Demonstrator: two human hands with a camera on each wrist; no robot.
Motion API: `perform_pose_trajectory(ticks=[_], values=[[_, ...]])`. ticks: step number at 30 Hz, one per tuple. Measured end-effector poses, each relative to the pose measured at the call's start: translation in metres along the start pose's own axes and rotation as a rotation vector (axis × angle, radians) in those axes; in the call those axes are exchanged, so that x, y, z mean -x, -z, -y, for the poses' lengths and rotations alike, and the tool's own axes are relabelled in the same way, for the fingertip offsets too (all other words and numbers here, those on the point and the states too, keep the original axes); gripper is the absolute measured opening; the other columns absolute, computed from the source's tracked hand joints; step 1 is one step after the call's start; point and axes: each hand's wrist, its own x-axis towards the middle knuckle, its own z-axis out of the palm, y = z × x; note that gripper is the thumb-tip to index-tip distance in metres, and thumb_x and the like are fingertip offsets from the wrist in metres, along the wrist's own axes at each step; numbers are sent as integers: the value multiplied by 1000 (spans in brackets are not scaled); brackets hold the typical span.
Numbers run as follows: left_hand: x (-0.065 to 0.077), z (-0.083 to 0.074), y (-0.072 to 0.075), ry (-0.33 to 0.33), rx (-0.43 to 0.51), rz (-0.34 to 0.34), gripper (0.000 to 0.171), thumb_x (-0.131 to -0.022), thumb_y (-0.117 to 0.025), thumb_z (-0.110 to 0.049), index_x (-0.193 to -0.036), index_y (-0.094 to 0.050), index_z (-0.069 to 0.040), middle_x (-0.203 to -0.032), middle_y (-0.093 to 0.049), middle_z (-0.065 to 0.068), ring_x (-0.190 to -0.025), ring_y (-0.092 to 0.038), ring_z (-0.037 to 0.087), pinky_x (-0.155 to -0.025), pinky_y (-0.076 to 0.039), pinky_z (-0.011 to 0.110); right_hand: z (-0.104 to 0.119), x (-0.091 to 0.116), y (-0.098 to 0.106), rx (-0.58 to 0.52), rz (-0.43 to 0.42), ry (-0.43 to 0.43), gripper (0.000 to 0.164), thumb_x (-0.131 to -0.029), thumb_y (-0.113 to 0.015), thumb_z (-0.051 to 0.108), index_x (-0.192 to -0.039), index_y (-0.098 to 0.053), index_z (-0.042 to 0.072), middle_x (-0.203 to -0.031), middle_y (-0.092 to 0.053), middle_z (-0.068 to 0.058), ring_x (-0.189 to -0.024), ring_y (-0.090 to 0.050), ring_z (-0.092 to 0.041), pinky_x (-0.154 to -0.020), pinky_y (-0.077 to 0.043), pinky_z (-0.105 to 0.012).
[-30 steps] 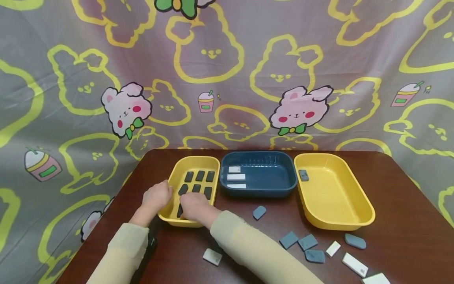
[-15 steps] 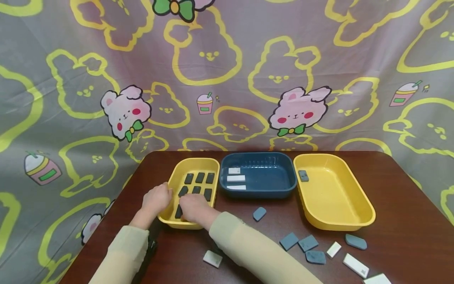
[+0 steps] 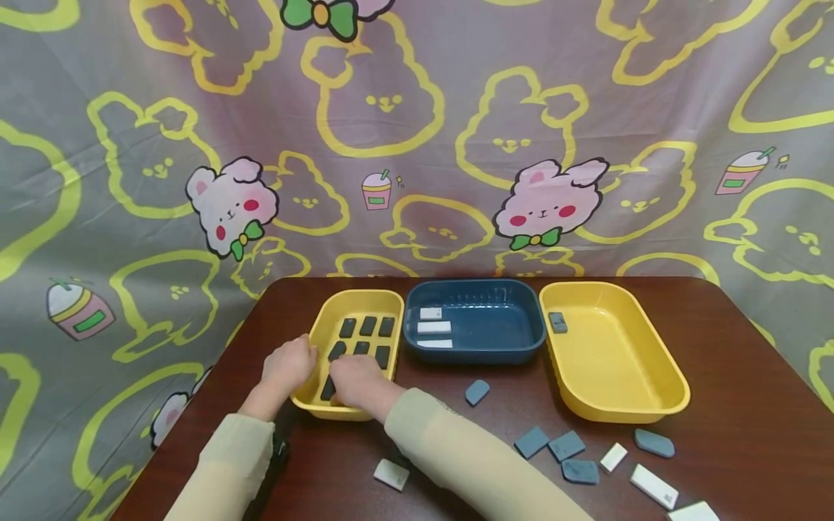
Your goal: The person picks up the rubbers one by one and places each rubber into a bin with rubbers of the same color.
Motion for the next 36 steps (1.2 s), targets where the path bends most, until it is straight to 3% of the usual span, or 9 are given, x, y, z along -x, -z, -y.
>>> perform_pose_trajectory(ticks=[11, 16, 20, 26, 30, 36], values=[[2, -2, 1, 15, 4, 6, 26, -98, -47, -18, -100, -57, 6, -75, -57, 14, -62, -55, 28, -56, -46, 45, -15, 10, 12, -25, -59, 23, 20, -84, -74, 36, -87, -68, 17, -82, -64, 3, -74, -60, -13, -60, -48, -32], [1, -1, 0, -3, -2, -10, 24, -97, -47, -17, -98, -57, 5, -76, -58, 15, -64, -56, 30, -57, -46, 47, -34, 22, 31, -19, -121, 55, 22, -88, -71, 35, -101, -71, 17, -92, -66, 3, -78, -62, -12, -61, -49, -31], [1, -1, 0, -15, 1, -13, 24, -97, -48, -17, -98, -57, 5, -76, -58, 15, -66, -57, 32, -59, -47, 48, -54, 41, 53, 4, -175, 92, 30, -90, -69, 38, -112, -72, 18, -101, -67, 3, -85, -64, -12, -64, -51, -29], [1, 0, 0, -6, 3, -2, 24, -98, -47, -17, -100, -57, 6, -75, -57, 14, -65, -56, 30, -59, -47, 46, -86, 82, 81, -35, -214, 132, 36, -89, -70, 38, -114, -69, 13, -94, -64, 1, -76, -58, -11, -59, -46, -25], [0, 0, 0, 12, 11, 14, 25, -98, -47, -17, -101, -57, 5, -73, -54, 11, -63, -53, 26, -58, -45, 43, -105, 107, 90, -11, -222, 155, 35, -88, -71, 40, -111, -69, 13, -85, -60, 4, -71, -53, -9, -58, -44, -23], [-1, -1, 0, 14, 7, 13, 26, -98, -47, -18, -103, -57, 6, -73, -55, 11, -63, -53, 27, -58, -45, 43, -130, 143, 96, 68, -257, 159, 38, -85, -74, 39, -111, -68, 11, -89, -63, 1, -76, -58, -13, -65, -49, -26]])
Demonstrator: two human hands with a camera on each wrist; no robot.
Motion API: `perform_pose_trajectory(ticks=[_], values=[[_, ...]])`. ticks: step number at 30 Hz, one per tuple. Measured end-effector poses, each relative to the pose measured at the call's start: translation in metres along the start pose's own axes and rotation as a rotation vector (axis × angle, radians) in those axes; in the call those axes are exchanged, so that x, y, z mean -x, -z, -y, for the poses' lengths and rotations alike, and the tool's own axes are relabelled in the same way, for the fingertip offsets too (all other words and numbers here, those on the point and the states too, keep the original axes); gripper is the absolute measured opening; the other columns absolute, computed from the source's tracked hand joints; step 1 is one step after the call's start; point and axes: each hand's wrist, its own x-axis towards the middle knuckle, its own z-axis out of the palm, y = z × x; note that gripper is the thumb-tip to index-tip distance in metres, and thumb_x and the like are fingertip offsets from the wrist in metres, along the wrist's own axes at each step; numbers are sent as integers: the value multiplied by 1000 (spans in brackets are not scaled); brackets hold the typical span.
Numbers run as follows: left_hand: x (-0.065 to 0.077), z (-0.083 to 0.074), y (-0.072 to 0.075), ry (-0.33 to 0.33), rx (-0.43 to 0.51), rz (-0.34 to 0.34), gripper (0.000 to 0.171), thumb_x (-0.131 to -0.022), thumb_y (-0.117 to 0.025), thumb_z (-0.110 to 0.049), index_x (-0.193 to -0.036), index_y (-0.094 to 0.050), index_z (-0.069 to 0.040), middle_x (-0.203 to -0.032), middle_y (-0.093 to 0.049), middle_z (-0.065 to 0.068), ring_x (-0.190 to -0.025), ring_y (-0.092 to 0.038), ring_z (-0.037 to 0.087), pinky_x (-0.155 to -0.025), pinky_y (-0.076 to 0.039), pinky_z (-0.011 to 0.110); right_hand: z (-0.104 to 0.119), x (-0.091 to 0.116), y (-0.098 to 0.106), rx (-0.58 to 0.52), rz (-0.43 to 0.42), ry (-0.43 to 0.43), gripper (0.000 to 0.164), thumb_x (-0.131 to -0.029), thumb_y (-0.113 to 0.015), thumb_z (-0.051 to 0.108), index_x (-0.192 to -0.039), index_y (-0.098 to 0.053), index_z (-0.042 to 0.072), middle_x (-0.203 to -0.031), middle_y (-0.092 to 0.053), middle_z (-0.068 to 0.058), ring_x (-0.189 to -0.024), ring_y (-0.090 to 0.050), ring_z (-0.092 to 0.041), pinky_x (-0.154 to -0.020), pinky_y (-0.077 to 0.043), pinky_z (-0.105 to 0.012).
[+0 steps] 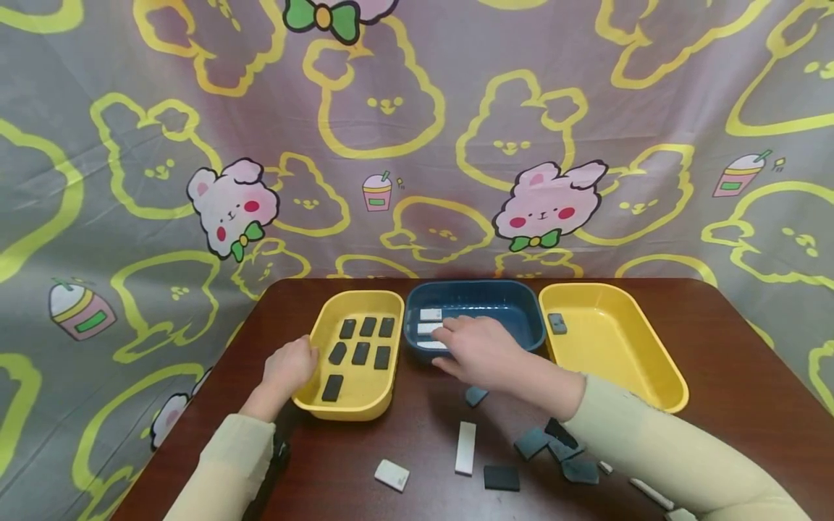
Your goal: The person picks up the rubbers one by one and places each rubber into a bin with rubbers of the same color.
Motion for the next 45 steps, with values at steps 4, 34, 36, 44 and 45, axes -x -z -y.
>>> perform_pose_trajectory(ticks=[4, 34, 36, 44, 45], values=[[0, 0, 0, 2, 1, 0, 26, -98, -48, -17, -104, -57, 6, -74, -55, 11, -63, -53, 26, -57, -45, 42, -11, 24, 1, 7, -3, 20, 40, -83, -76, 39, -111, -69, 11, -89, -63, 1, -77, -58, -13, -67, -50, -27], [0, 0, -3, 22, 18, 11, 29, -99, -48, -17, -111, -56, 9, -74, -55, 10, -63, -53, 24, -58, -46, 40, -13, 122, -51, -286, 401, 114, 41, -82, -79, 29, -120, -64, 21, -102, -60, 15, -86, -54, -2, -81, -51, -32], [0, 0, -2, 22, 16, 9, 30, -99, -47, -17, -111, -56, 9, -74, -55, 10, -63, -53, 24, -58, -46, 40, -14, 123, -52, -276, 393, 129, 41, -82, -79, 29, -119, -65, 21, -101, -60, 15, -85, -54, -2, -81, -51, -31], [0, -1, -2, 19, 5, 7, 33, -99, -47, -18, -114, -55, 10, -76, -56, 12, -65, -54, 25, -60, -47, 41, -13, 126, -56, -265, 372, 208, 37, -82, -79, 30, -116, -66, 25, -100, -57, 18, -87, -51, -1, -80, -49, -32], [0, -1, -2, 19, 4, 7, 33, -99, -47, -18, -114, -55, 10, -77, -57, 12, -65, -54, 25, -60, -47, 41, -12, 127, -57, -264, 367, 222, 36, -82, -79, 30, -115, -65, 25, -99, -56, 18, -86, -50, -1, -79, -49, -32]])
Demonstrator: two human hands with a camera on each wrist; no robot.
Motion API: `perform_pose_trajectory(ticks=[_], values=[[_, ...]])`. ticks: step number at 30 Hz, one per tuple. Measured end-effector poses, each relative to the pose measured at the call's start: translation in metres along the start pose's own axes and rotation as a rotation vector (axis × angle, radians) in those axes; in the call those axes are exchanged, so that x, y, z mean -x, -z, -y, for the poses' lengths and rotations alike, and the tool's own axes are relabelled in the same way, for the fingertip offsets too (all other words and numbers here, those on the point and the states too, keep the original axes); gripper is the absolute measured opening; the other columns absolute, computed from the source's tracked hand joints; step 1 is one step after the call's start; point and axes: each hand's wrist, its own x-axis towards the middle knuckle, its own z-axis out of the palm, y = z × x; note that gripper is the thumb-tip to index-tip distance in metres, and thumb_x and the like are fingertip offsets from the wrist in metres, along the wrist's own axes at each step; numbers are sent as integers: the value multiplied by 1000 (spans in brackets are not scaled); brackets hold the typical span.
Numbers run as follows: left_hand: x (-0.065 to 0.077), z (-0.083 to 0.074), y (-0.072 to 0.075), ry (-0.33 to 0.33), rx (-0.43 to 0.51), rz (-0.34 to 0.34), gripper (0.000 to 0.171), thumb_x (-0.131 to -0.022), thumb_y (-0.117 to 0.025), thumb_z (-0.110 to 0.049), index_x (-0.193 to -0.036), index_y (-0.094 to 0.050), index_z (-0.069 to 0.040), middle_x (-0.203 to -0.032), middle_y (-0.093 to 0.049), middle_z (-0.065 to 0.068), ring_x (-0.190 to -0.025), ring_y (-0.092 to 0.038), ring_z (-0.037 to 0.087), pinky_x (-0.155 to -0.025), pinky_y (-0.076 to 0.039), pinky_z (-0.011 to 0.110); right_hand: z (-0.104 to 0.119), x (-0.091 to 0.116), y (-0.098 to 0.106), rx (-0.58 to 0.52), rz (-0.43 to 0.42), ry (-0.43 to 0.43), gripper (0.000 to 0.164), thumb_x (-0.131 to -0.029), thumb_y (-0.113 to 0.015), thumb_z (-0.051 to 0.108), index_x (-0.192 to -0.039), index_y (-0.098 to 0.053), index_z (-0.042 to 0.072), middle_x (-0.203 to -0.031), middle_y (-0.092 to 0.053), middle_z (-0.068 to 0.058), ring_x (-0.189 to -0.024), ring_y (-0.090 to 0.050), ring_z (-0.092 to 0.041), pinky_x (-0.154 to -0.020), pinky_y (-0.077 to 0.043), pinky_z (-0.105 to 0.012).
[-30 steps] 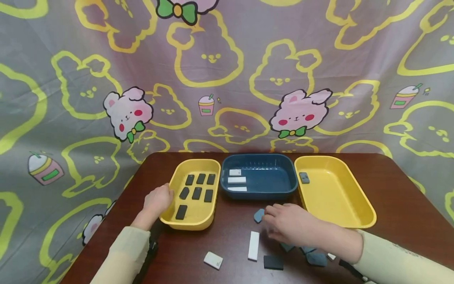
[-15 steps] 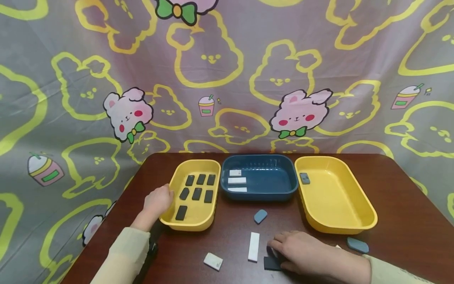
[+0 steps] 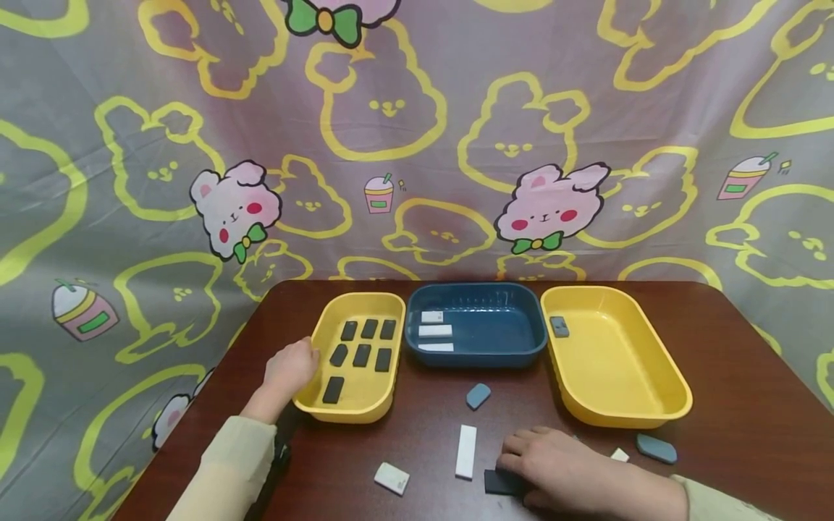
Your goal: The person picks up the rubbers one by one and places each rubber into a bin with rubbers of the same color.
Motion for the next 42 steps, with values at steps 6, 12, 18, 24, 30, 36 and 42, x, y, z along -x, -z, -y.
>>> perform_pose_trajectory(ticks=[6, 12, 18, 24, 30, 36, 42], values=[[0, 1, -2, 5, 5, 7, 33, -99, -48, -18, -115, -55, 10, -77, -57, 12, -65, -54, 25, -60, -47, 41, 1, -3, -3, 30, -14, 45, 29, -83, -77, 33, -109, -65, 26, -92, -51, 20, -83, -48, 0, -77, -48, -30], [-2, 1, 0, 0, 18, 5, 29, -99, -47, -18, -110, -56, 8, -73, -54, 10, -62, -53, 24, -58, -46, 39, 2, -7, -3, 16, -21, 25, 30, -87, -70, 47, -107, -65, 26, -87, -49, 20, -78, -45, 1, -72, -46, -26], [-4, -2, 4, 14, 15, 9, 30, -100, -46, -18, -111, -55, 8, -73, -53, 10, -62, -52, 24, -58, -45, 38, 3, -14, -4, 108, -74, 1, 24, -85, -73, 43, -95, -64, 23, -80, -47, 18, -72, -44, 1, -64, -43, -25], [-3, -1, 2, 1, 8, 2, 31, -100, -47, -18, -111, -55, 9, -75, -55, 11, -63, -53, 25, -59, -46, 40, 2, -16, -5, 89, -81, -15, 22, -83, -75, 38, -93, -63, 22, -79, -46, 18, -72, -44, 1, -66, -44, -27], [-1, 0, 0, 0, 1, 5, 32, -100, -48, -19, -114, -55, 9, -77, -57, 12, -64, -54, 25, -60, -47, 41, 2, -19, -2, 5, -40, -60, 21, -85, -75, 38, -96, -64, 24, -82, -48, 19, -72, -45, 1, -68, -45, -26], [-1, 1, -1, 7, -6, 7, 32, -100, -47, -19, -114, -55, 9, -76, -57, 12, -64, -54, 25, -59, -47, 42, 3, -27, 17, 15, -121, -78, 26, -82, -78, 34, -100, -65, 21, -88, -55, 15, -74, -49, -1, -66, -47, -23], [-2, 2, -2, 15, -6, 14, 31, -100, -47, -19, -112, -56, 8, -76, -56, 12, -64, -54, 25, -59, -47, 41, 3, -41, 42, -12, -249, -122, 27, -82, -78, 26, -102, -64, 16, -87, -54, 10, -66, -48, -1, -60, -46, -19]])
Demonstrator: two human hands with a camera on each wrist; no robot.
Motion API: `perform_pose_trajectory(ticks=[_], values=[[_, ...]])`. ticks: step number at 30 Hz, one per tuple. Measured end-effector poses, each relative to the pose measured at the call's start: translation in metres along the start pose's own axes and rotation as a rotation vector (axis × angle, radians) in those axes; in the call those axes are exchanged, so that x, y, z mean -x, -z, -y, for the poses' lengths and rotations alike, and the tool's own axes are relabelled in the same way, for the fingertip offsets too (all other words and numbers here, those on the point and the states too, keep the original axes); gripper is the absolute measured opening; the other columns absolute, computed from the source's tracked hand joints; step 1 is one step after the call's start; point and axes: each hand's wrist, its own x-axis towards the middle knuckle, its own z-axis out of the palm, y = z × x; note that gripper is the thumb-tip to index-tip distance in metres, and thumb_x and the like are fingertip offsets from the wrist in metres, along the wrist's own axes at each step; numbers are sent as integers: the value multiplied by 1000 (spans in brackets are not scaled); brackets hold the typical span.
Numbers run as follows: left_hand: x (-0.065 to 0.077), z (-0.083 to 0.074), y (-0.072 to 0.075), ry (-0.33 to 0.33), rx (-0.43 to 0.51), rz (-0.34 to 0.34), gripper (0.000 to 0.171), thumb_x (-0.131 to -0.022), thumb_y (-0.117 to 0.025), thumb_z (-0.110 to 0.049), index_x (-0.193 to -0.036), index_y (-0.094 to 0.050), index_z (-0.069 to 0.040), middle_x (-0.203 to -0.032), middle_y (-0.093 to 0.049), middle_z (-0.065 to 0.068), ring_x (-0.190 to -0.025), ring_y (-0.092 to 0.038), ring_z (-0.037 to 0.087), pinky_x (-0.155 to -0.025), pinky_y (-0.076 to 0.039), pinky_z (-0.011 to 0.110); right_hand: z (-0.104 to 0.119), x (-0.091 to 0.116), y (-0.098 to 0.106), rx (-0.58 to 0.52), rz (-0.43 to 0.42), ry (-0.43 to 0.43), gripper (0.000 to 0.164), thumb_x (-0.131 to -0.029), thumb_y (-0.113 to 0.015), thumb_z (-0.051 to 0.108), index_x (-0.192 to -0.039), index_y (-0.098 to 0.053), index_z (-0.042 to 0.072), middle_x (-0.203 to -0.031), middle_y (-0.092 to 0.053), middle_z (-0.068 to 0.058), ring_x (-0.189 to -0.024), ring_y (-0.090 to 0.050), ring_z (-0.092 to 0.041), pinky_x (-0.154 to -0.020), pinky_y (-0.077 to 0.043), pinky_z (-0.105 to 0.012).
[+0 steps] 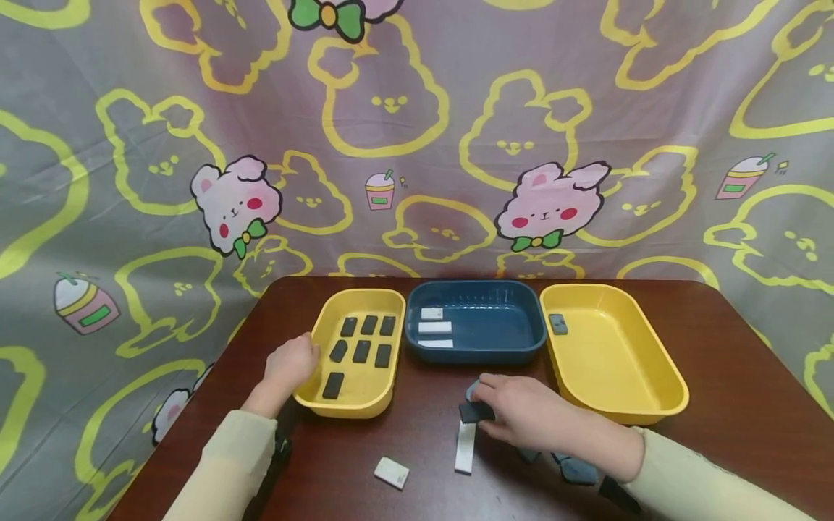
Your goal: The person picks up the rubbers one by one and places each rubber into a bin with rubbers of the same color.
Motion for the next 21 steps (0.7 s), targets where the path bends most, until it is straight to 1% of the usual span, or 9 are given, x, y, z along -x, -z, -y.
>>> perform_pose_trajectory(ticks=[3, 6, 9, 11, 13, 14, 17, 21], values=[[0, 0, 0, 2, 5, 4, 30, -100, -47, -19, -111, -56, 8, -75, -55, 11, -64, -53, 25, -59, -46, 40, 2, -10, 8, -19, -47, -46, 26, -83, -77, 25, -104, -64, 15, -87, -54, 8, -64, -48, -1, -59, -47, -19], [1, 0, 0, -2, 11, 10, 30, -100, -47, -19, -109, -56, 7, -75, -55, 11, -64, -53, 25, -58, -46, 40, 6, -20, 13, -33, -76, -78, 28, -85, -75, 25, -108, -63, 15, -92, -56, 7, -68, -51, -2, -63, -49, -21], [2, 2, 1, -7, 18, 10, 29, -100, -46, -19, -108, -56, 7, -74, -54, 10, -63, -53, 25, -58, -46, 40, 10, -31, 15, -30, -92, -78, 39, -87, -73, 27, -121, -59, 14, -97, -57, 4, -70, -52, -4, -66, -50, -23], [3, 2, 1, -8, 21, 12, 30, -100, -46, -19, -109, -56, 8, -74, -54, 10, -63, -53, 25, -58, -46, 40, 12, -39, 16, -37, -94, -82, 47, -90, -70, 28, -132, -54, 15, -101, -58, 2, -70, -52, -5, -65, -50, -25], [3, 2, 1, -12, 23, 13, 31, -100, -46, -18, -111, -56, 9, -75, -55, 11, -63, -53, 24, -58, -46, 40, 14, -46, 17, -52, -95, -87, 52, -91, -67, 28, -139, -50, 17, -106, -59, -1, -71, -53, -7, -66, -50, -27], [4, 2, 1, -16, 21, 10, 32, -100, -46, -18, -112, -55, 9, -76, -56, 11, -64, -53, 25, -58, -46, 40, 15, -50, 17, -56, -100, -88, 53, -92, -66, 29, -141, -49, 18, -108, -59, -2, -72, -53, -7, -66, -49, -27], [3, 2, 1, -22, 19, 7, 33, -100, -46, -18, -114, -55, 10, -77, -56, 12, -64, -53, 25, -59, -46, 41, 19, -63, 18, -50, -112, -77, 47, -93, -64, 29, -139, -53, 20, -103, -57, 0, -73, -52, -9, -64, -48, -26], [2, 2, 2, -24, 21, 5, 33, -99, -46, -18, -114, -55, 10, -77, -56, 12, -64, -53, 25, -59, -46, 40, 24, -79, 19, -25, -115, -53, 42, -93, -64, 29, -134, -59, 19, -90, -49, 4, -69, -48, -9, -57, -43, -24]])
